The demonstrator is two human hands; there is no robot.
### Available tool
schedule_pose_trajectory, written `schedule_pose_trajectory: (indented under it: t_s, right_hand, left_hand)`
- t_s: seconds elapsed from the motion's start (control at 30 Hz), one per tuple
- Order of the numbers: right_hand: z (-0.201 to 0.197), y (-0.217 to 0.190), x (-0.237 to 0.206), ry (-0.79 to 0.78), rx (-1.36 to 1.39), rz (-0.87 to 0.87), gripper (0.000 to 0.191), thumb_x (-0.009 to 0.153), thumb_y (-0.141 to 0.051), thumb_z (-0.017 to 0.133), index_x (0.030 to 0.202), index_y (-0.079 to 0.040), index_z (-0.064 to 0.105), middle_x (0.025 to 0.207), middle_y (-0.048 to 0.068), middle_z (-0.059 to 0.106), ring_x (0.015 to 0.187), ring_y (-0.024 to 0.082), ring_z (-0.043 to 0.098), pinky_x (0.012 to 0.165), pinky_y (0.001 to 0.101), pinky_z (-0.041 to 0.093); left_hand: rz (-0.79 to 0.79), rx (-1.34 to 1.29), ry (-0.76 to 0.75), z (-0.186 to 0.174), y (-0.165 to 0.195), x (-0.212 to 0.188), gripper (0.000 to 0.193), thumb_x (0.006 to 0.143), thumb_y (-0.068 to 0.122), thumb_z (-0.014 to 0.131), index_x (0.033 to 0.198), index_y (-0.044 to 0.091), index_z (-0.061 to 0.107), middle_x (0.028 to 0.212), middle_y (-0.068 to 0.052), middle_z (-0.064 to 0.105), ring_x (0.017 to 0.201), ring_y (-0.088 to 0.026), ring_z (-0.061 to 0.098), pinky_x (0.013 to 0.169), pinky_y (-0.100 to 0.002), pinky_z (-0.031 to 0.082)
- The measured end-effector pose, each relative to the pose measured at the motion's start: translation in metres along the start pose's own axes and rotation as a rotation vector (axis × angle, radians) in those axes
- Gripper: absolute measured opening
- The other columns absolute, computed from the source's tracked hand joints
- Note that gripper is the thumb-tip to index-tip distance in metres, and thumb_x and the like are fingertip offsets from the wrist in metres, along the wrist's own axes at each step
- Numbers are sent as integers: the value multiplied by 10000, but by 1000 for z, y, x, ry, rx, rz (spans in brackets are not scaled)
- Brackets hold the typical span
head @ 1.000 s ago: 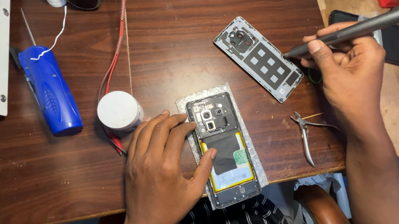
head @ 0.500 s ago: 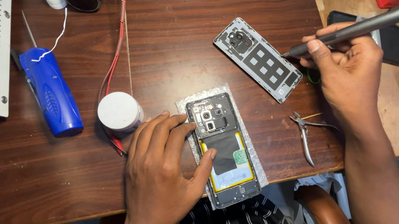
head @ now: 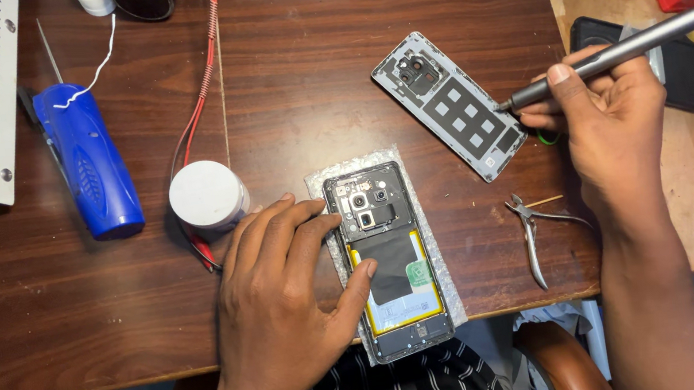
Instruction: The person repairs a disassembled smartphone on a workbench, using a precision screwdriver to unscrew and re-tighten small screws on the phone's midframe while holding the device steady with the other hand. They reposition the phone repeatedly and at the end reach for a small bottle on the bench.
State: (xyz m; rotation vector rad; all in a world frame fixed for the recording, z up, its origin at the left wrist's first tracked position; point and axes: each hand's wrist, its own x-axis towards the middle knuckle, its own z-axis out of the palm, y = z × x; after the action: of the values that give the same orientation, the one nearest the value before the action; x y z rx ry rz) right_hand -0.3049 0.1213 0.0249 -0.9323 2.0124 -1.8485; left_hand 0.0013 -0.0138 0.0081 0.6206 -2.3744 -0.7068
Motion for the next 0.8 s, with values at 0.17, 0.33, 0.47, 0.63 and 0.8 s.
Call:
schedule_pose_trajectory:
  t_s: [0.17, 0.33, 0.47, 0.63, 0.8]
  right_hand:
    - [1, -11, -7, -38, 15, 52, 58, 1149, -18, 591, 1170, -1, 540, 995, 134, 684, 868, 199, 731, 770, 297, 658]
    - [16, -38, -30, -113, 208, 124, 87, 1141, -41, 577, 1207, 14, 558, 1045, 152, 689, 937, 233, 736, 813, 351, 664]
    - [38, -53, -62, -124, 232, 210, 132, 1116, -55, 581, 1227, 15, 562, 1058, 180, 702, 898, 253, 730, 768, 351, 646]
    - [58, -53, -73, -174, 267, 225, 163, 1077, -52, 582, 1214, 28, 545, 1054, 218, 702, 917, 267, 745, 762, 356, 660]
    - [62, -54, -73, -200, 252, 244, 178, 1064, -52, 590, 1210, 39, 543, 1050, 248, 709, 877, 267, 745, 753, 345, 662]
  left_hand:
    - [10, 13, 1, -1, 1, 3, 457, 808, 343, 808, 1109, 16, 704, 1200, -164, 661, 1259, -359, 572, 1086, -550, 405]
    - [39, -43, 82, -7, 8, 6, 312, 852, 220, 789, 1096, 42, 713, 1205, -125, 678, 1256, -343, 602, 1097, -504, 431]
    - [134, -132, 134, -8, 16, 14, 249, 876, 127, 783, 1108, 67, 714, 1172, -87, 684, 1192, -315, 637, 1044, -476, 461]
    - [202, -186, 175, -4, 22, 23, 217, 905, 117, 800, 1096, 71, 708, 1183, -69, 686, 1157, -280, 659, 1027, -442, 500]
    - [214, -178, 192, -4, 23, 26, 169, 896, 108, 807, 1034, 69, 718, 1164, -65, 691, 1140, -274, 666, 1012, -440, 504]
